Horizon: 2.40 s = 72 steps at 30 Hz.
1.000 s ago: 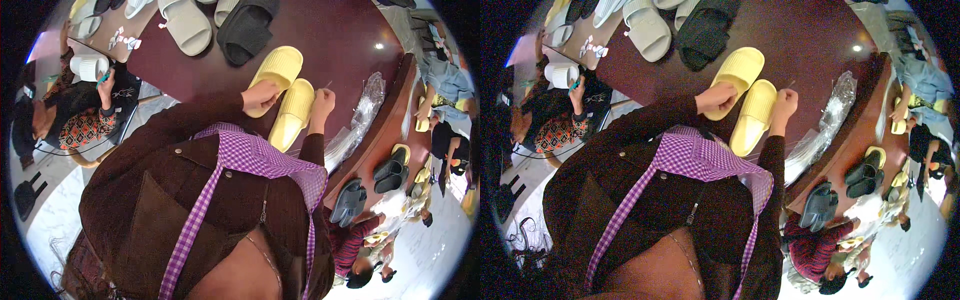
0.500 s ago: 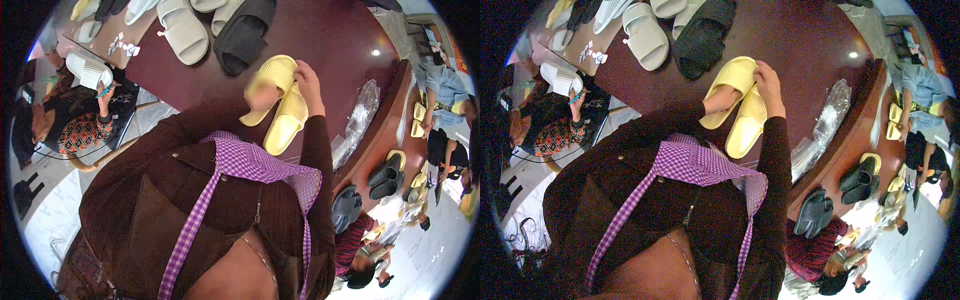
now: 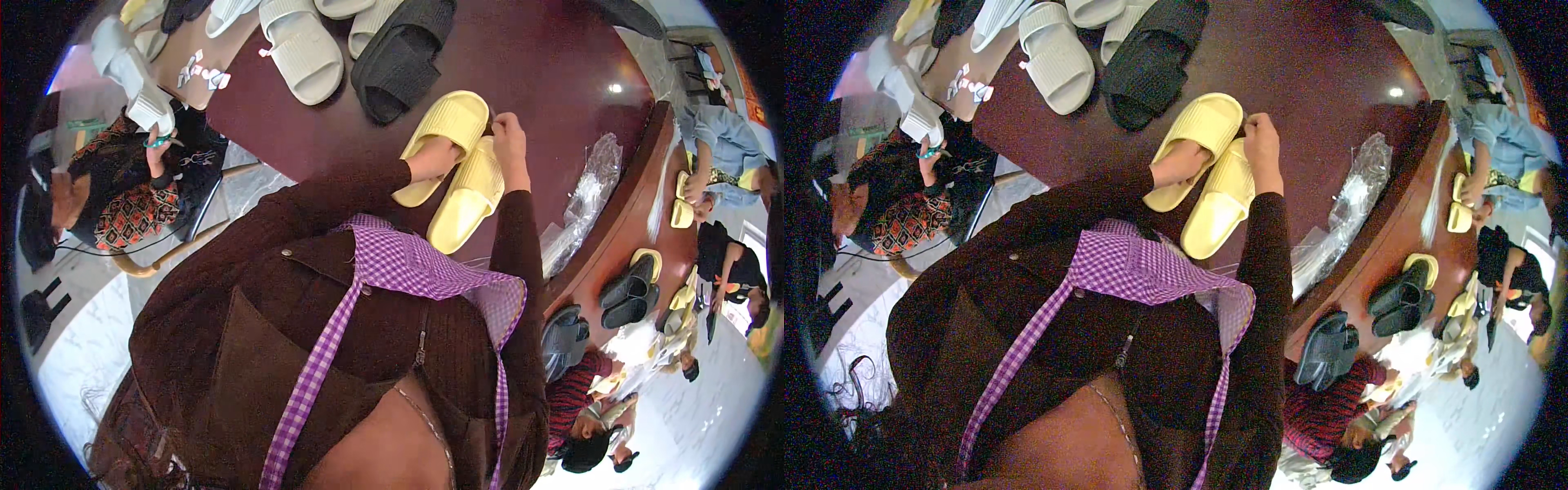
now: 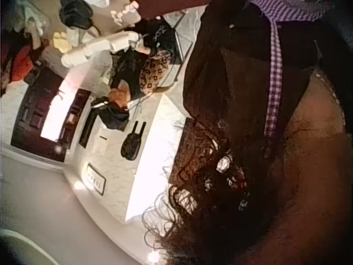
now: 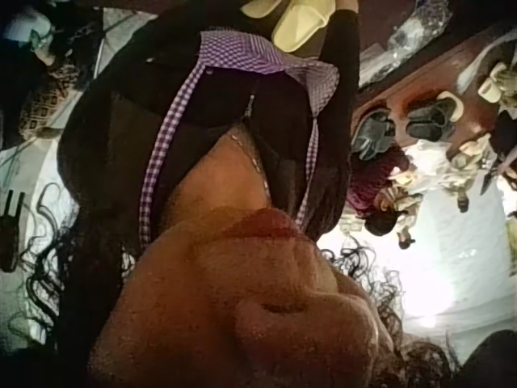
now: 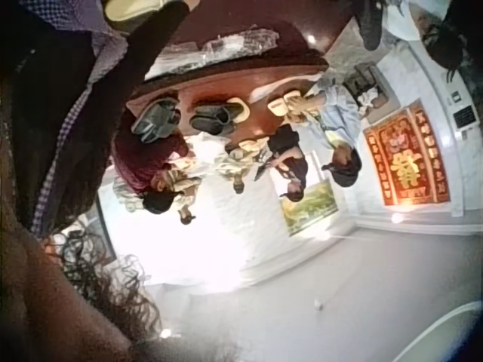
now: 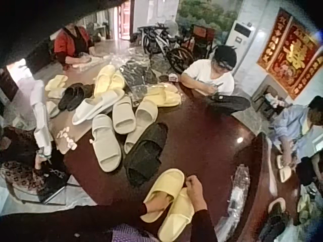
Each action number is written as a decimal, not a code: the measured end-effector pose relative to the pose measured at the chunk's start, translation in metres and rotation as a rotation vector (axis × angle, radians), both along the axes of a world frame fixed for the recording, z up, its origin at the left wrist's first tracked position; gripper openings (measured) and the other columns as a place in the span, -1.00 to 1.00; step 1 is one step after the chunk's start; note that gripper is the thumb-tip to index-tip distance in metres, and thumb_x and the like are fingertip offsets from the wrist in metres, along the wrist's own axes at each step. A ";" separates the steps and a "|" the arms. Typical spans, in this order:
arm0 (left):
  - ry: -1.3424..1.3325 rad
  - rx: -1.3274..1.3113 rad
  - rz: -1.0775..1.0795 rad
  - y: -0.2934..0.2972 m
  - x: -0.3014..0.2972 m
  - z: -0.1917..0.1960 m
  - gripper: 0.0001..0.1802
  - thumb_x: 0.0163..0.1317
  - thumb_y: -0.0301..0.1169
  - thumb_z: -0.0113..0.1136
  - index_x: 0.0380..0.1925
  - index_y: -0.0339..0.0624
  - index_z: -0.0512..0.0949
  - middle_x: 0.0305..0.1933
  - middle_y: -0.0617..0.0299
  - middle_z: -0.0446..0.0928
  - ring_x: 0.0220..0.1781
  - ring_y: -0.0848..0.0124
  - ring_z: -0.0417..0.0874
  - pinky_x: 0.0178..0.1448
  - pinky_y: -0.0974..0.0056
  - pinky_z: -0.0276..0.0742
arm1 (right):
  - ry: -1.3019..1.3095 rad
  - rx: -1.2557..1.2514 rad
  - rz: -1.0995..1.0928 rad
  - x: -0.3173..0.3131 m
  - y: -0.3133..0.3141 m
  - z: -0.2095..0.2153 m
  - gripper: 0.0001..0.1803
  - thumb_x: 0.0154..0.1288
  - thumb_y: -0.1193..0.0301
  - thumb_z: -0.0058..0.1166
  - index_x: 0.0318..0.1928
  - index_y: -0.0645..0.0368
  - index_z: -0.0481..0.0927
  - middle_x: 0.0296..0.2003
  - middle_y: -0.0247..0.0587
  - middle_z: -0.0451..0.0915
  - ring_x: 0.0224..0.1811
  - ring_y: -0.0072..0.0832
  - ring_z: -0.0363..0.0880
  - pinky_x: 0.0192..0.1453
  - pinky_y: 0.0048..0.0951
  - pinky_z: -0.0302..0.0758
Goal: The person pairs slippers together by fastening them with plastic ties and stacks slippers on the table.
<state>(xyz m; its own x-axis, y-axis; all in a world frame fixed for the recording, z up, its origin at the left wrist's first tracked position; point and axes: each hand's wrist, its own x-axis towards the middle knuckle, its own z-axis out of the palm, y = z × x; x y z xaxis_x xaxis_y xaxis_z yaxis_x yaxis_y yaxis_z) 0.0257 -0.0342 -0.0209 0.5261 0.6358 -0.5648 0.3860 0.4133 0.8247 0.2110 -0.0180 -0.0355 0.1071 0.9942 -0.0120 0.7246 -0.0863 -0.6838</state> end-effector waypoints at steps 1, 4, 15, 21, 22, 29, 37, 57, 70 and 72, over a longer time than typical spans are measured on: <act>0.000 0.000 -0.002 0.000 -0.002 0.001 -0.69 0.28 -0.33 -0.12 -0.29 -0.43 0.44 -0.59 0.08 0.47 -0.72 0.34 0.46 -0.66 0.29 0.38 | 0.067 0.007 -0.102 0.000 -0.003 0.004 -0.90 0.16 0.53 -0.06 -0.29 0.26 0.44 -0.43 -0.13 0.52 -0.33 -0.36 0.50 -0.23 -0.41 0.41; -0.072 0.069 -0.228 0.002 -0.015 0.010 -0.73 0.24 -0.35 -0.07 -0.26 -0.38 0.46 -0.53 0.07 0.50 -0.63 0.35 0.51 -0.57 0.30 0.43 | 0.152 0.025 -0.192 -0.004 -0.012 0.024 -0.91 0.17 0.53 -0.06 -0.30 0.26 0.45 -0.43 -0.12 0.52 -0.34 -0.37 0.50 -0.24 -0.42 0.42; -0.324 0.506 -0.002 0.024 -0.002 0.074 -0.77 0.17 -0.42 0.02 -0.20 -0.32 0.49 -0.35 0.20 0.53 -0.35 0.51 0.52 -0.27 0.39 0.45 | 0.382 0.155 -0.130 -0.044 -0.056 0.101 -0.95 0.17 0.60 -0.06 -0.33 0.25 0.44 -0.42 -0.38 0.46 -0.34 -0.66 0.39 -0.22 -0.62 0.35; -0.282 0.541 -0.124 0.019 -0.010 0.092 -0.74 0.17 -0.40 0.03 -0.17 -0.32 0.48 -0.35 0.22 0.55 -0.33 0.51 0.51 -0.25 0.38 0.45 | 0.646 0.226 -0.270 -0.057 -0.073 0.131 -0.94 0.19 0.59 -0.04 -0.30 0.26 0.47 -0.42 -0.40 0.46 -0.36 -0.69 0.38 -0.23 -0.65 0.34; -0.302 0.559 -0.096 0.018 -0.013 0.092 -0.75 0.17 -0.39 0.04 -0.20 -0.32 0.48 -0.38 0.25 0.53 -0.37 0.52 0.50 -0.29 0.40 0.43 | 0.745 0.249 -0.323 -0.060 -0.078 0.135 -0.94 0.20 0.59 -0.04 -0.30 0.27 0.47 -0.42 -0.41 0.46 -0.36 -0.70 0.38 -0.24 -0.66 0.34; -0.437 0.328 -0.087 0.006 -0.028 0.124 -0.80 0.18 -0.37 0.04 -0.32 -0.30 0.49 -0.52 0.39 0.41 -0.53 0.67 0.36 -0.45 0.53 0.28 | 0.808 0.302 -0.371 -0.068 -0.107 0.144 -0.90 0.23 0.58 -0.03 -0.25 0.28 0.51 -0.46 -0.45 0.47 -0.46 -0.76 0.35 -0.36 -0.74 0.30; -0.552 0.115 -0.065 -0.012 -0.033 0.147 -0.80 0.14 -0.42 0.03 -0.33 -0.36 0.52 -0.49 0.36 0.44 -0.46 0.68 0.40 -0.42 0.56 0.30 | 0.681 0.321 -0.363 -0.082 -0.126 0.147 -0.86 0.22 0.61 -0.02 -0.20 0.29 0.52 -0.43 -0.48 0.50 -0.47 -0.83 0.35 -0.42 -0.78 0.28; -0.842 -0.471 -0.080 -0.010 -0.037 0.137 -0.90 0.23 -0.43 0.03 -0.40 -0.22 0.46 -0.55 0.41 0.32 -0.65 0.68 0.17 -0.62 0.54 0.04 | 0.485 0.344 -0.320 -0.090 -0.132 0.157 -0.87 0.16 0.63 0.04 -0.25 0.30 0.56 -0.44 -0.50 0.51 -0.43 -0.82 0.37 -0.34 -0.77 0.32; -0.854 -0.563 -0.111 -0.008 -0.038 0.131 -0.89 0.23 -0.43 0.02 -0.44 -0.21 0.43 -0.52 0.38 0.32 -0.65 0.67 0.15 -0.62 0.54 0.01 | 0.513 0.302 -0.363 -0.100 -0.129 0.163 -0.94 0.16 0.61 0.05 -0.33 0.30 0.53 -0.49 -0.52 0.48 -0.46 -0.85 0.34 -0.40 -0.80 0.27; -0.834 -0.610 -0.102 -0.008 -0.037 0.130 -0.89 0.23 -0.43 0.01 -0.44 -0.21 0.43 -0.52 0.36 0.33 -0.65 0.67 0.15 -0.62 0.54 0.01 | 0.508 0.292 -0.369 -0.099 -0.129 0.162 -0.95 0.16 0.61 0.05 -0.33 0.29 0.53 -0.49 -0.53 0.47 -0.46 -0.85 0.34 -0.40 -0.80 0.27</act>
